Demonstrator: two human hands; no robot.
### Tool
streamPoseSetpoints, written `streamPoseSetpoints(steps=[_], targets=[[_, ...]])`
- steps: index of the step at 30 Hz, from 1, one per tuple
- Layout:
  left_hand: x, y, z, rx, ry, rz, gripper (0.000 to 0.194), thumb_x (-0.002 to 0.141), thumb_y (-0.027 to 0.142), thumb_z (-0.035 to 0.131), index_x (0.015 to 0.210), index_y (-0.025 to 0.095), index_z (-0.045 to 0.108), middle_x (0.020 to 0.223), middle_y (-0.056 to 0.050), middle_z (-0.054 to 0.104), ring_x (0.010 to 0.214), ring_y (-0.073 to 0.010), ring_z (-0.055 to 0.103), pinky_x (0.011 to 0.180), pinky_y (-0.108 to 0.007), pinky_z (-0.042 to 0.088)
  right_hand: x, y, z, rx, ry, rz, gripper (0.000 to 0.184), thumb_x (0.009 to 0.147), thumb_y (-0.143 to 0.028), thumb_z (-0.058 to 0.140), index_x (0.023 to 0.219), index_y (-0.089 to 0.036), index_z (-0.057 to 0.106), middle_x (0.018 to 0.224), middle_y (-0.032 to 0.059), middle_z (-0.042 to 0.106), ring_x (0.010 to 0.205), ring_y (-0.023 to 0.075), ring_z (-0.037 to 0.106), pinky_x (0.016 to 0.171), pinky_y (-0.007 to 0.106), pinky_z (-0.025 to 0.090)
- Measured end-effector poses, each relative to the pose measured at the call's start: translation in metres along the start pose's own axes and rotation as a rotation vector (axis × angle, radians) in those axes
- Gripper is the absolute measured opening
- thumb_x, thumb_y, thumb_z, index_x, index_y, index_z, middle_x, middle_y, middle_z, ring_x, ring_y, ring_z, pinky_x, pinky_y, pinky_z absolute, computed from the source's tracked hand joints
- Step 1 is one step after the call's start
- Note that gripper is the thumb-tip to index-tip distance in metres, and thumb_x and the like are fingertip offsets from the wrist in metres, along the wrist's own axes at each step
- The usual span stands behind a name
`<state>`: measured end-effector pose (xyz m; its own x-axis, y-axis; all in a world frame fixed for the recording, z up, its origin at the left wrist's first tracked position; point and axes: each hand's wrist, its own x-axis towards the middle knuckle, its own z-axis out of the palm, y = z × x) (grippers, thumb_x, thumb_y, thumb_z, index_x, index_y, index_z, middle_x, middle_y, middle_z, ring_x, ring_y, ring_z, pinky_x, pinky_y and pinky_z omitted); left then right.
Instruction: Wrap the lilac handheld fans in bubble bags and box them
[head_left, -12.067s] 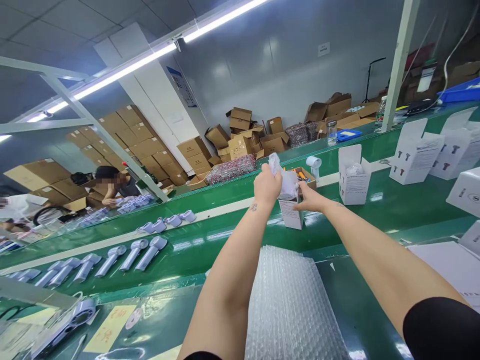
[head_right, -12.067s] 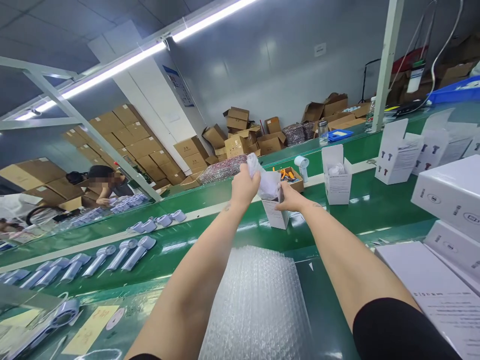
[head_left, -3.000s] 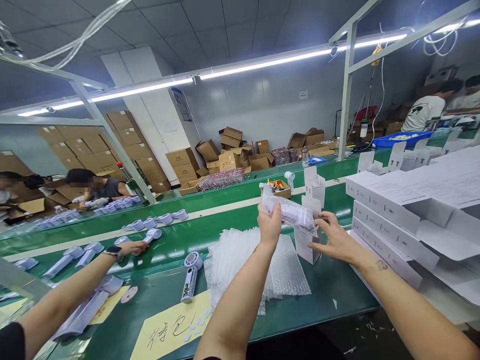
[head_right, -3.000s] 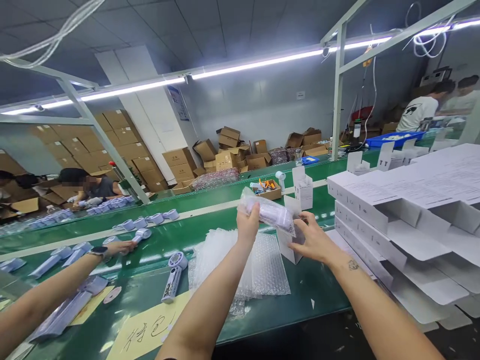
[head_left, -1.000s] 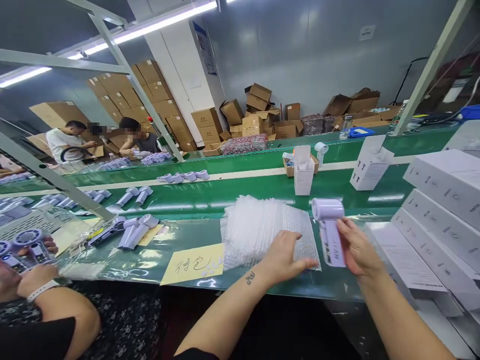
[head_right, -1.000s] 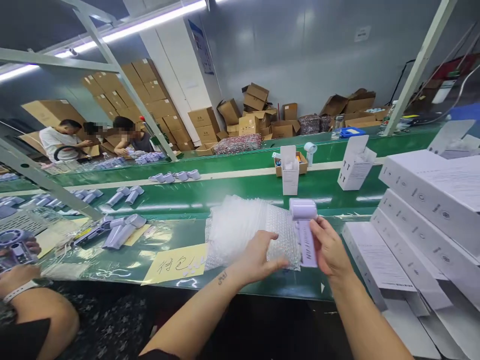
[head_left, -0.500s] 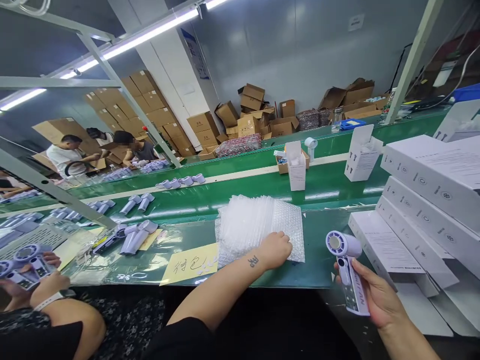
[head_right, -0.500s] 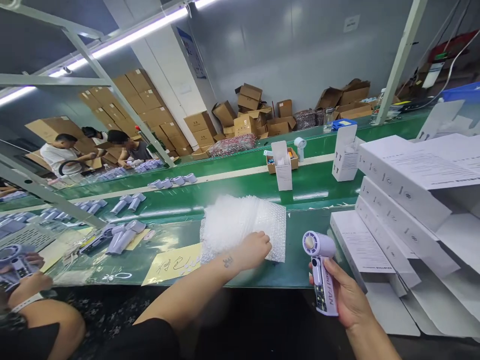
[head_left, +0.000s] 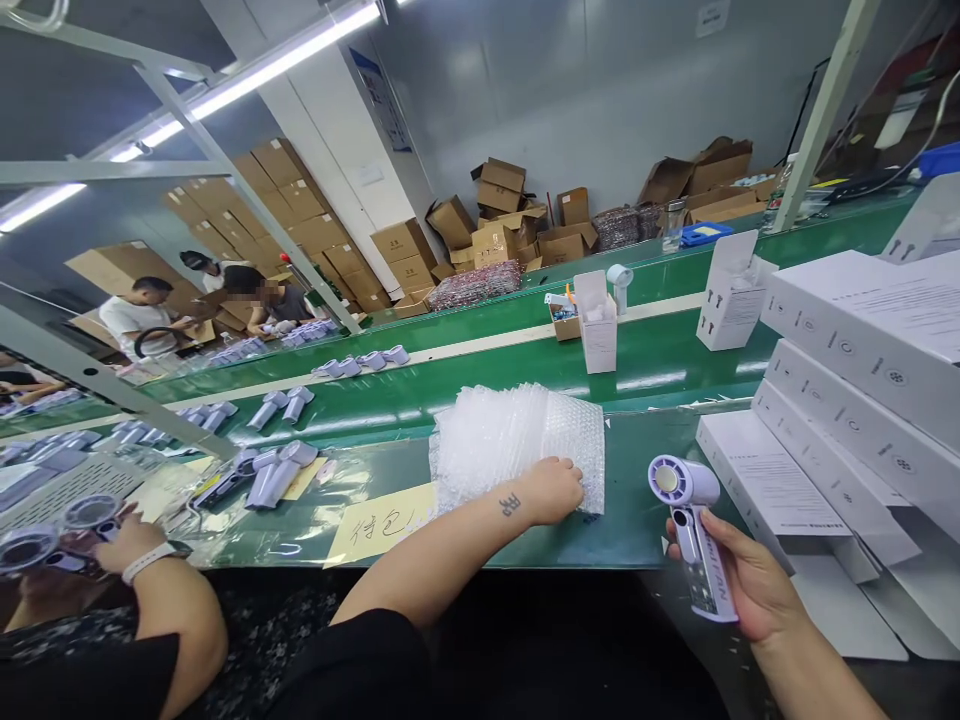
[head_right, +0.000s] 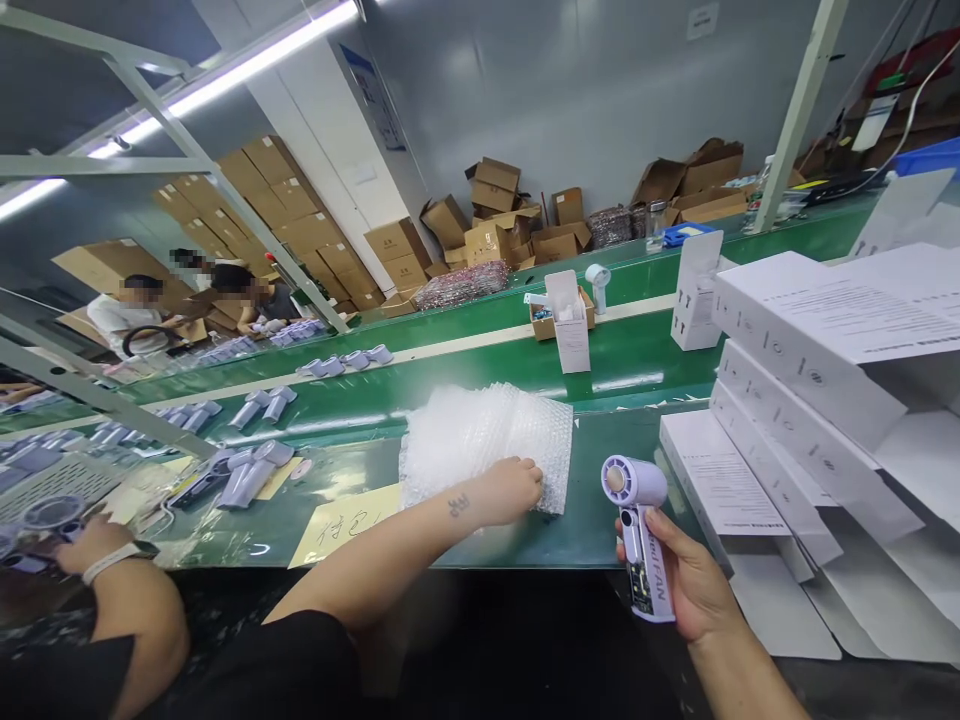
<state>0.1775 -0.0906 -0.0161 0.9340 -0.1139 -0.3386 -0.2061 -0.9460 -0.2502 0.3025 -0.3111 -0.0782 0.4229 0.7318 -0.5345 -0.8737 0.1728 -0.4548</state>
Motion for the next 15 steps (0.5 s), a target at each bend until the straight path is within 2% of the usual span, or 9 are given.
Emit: streamPoseSetpoints(steps=[2, 4, 7, 9, 11, 13, 15], targets=[[0.003, -0.002, 0.002, -0.007, 0.032, -0.003, 0.01, 0.079, 0.01, 0.052, 0.075, 0.012, 0.061, 0.083, -0.01, 0.061, 0.081, -0.0203, 0.054, 0.065, -0.031, 0.039, 0.0, 0.0, -0.003, 0.011, -0.005, 0.019, 0.017, 0.068, -0.016, 0.074, 0.083, -0.013, 0.069, 0.077, 0.0093, 0.073, 0.067, 0.0222, 0.069, 0.063, 0.032, 0.06], [0.007, -0.003, 0.003, -0.026, 0.144, -0.054, 0.012, 0.084, 0.015, 0.049, 0.08, 0.012, 0.06, 0.085, -0.01, 0.061, 0.082, -0.0211, 0.054, 0.066, -0.032, 0.04, -0.001, 0.001, -0.004, 0.02, -0.037, 0.048, 0.017, 0.068, -0.019, 0.074, 0.083, -0.014, 0.068, 0.079, 0.0091, 0.072, 0.07, 0.0218, 0.069, 0.062, 0.031, 0.06], [0.012, -0.001, 0.003, -0.157, 0.331, -0.263, 0.022, 0.092, 0.027, 0.04, 0.089, 0.014, 0.058, 0.086, -0.009, 0.06, 0.081, -0.0198, 0.055, 0.066, -0.03, 0.042, -0.007, 0.006, 0.0, -0.003, -0.131, 0.078, 0.023, 0.067, -0.022, 0.076, 0.086, -0.015, 0.066, 0.079, 0.0072, 0.071, 0.071, 0.0208, 0.068, 0.059, 0.03, 0.059], [0.015, 0.002, 0.002, -0.338, 0.411, -0.332, 0.025, 0.093, 0.031, 0.039, 0.091, 0.016, 0.059, 0.087, -0.007, 0.061, 0.08, -0.0176, 0.056, 0.067, -0.028, 0.044, -0.013, 0.01, 0.011, -0.071, -0.257, 0.067, 0.033, 0.067, -0.022, 0.077, 0.097, -0.018, 0.063, 0.079, 0.0053, 0.07, 0.069, 0.0198, 0.067, 0.057, 0.031, 0.058], [0.018, 0.005, 0.0, -0.577, 0.478, -0.294, 0.024, 0.092, 0.032, 0.042, 0.091, 0.018, 0.061, 0.088, -0.004, 0.063, 0.081, -0.0154, 0.058, 0.072, -0.027, 0.045, -0.016, 0.012, 0.026, -0.164, -0.36, 0.049, 0.044, 0.07, -0.022, 0.075, 0.11, -0.021, 0.056, 0.078, 0.0038, 0.068, 0.065, 0.018, 0.065, 0.055, 0.03, 0.056], [0.021, 0.008, -0.001, -0.839, 0.55, -0.278, 0.02, 0.089, 0.029, 0.045, 0.089, 0.018, 0.062, 0.087, -0.003, 0.064, 0.081, -0.0138, 0.059, 0.074, -0.025, 0.045, -0.016, 0.013, 0.039, -0.254, -0.379, 0.052, 0.047, 0.073, -0.025, 0.072, 0.115, -0.022, 0.051, 0.074, 0.0028, 0.066, 0.057, 0.0154, 0.062, 0.051, 0.028, 0.054], [0.023, 0.01, -0.002, -1.075, 0.627, -0.35, 0.019, 0.087, 0.027, 0.046, 0.088, 0.017, 0.062, 0.082, -0.002, 0.064, 0.077, -0.0132, 0.059, 0.071, -0.024, 0.046, -0.011, 0.014, 0.047, -0.317, -0.331, 0.047, 0.046, 0.075, -0.027, 0.07, 0.115, -0.021, 0.048, 0.068, 0.0004, 0.063, 0.051, 0.0131, 0.059, 0.048, 0.025, 0.051]])
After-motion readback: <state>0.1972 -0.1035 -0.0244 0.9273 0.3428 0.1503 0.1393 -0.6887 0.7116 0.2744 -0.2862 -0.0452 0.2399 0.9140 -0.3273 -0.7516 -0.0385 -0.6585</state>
